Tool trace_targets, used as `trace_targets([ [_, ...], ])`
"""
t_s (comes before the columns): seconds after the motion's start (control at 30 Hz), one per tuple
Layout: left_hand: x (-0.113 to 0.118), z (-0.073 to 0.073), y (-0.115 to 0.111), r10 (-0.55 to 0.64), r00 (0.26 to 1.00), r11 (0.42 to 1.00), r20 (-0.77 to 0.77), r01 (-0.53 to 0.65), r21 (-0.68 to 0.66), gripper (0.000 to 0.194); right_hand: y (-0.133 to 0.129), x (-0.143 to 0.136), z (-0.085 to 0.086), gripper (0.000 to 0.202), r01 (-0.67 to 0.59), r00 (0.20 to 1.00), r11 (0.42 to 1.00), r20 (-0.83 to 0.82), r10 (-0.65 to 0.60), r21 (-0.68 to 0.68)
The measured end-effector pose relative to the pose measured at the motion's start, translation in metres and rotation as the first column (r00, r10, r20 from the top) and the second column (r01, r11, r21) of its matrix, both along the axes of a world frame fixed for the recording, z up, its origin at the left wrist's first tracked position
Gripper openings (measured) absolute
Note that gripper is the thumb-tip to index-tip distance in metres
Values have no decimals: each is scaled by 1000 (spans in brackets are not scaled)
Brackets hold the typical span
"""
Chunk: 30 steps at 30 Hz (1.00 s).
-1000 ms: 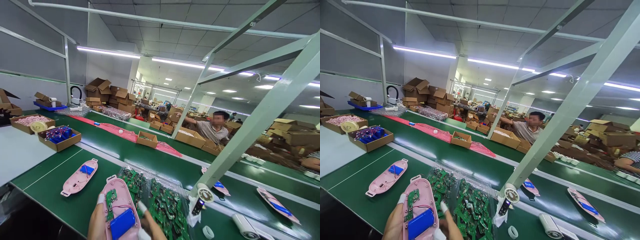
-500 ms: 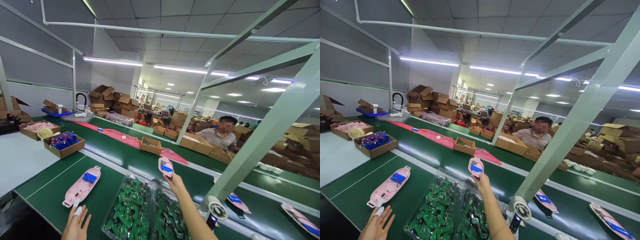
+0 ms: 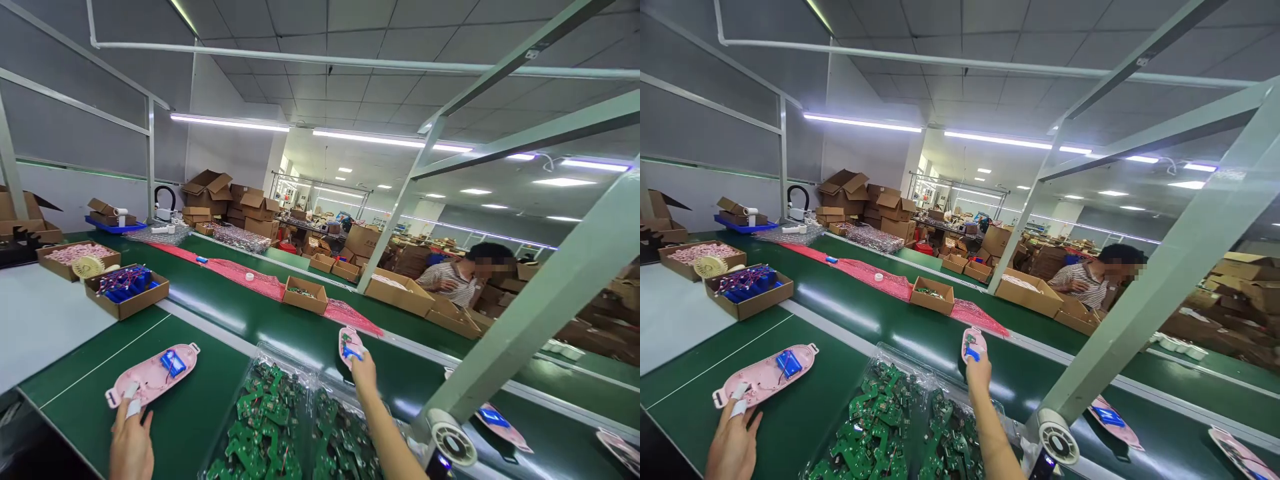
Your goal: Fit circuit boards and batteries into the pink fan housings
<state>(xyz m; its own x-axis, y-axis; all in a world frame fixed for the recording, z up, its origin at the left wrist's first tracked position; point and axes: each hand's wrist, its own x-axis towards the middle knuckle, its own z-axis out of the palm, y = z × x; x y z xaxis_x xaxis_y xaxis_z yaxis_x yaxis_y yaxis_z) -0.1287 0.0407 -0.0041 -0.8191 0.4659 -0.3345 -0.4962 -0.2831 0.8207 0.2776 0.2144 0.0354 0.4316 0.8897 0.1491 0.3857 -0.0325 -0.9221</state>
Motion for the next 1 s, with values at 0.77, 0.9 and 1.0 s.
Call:
trace_targets([
  [0.77, 73, 38, -68, -512, 485, 836, -709, 471, -282, 35, -216, -146, 25, 33, -863, 471, 493, 522, 711, 107],
  [0.9, 109, 34, -72, -549, 565, 793, -616, 584, -171, 43, -229, -125, -19, 29, -642, 766, 733, 178, 617, 223],
  [1.0, 140, 25, -83, -578, 664, 784, -473, 614, -97, 66, -238, -126, -41, 44, -345, 908, 917, -177, 380, 200],
])
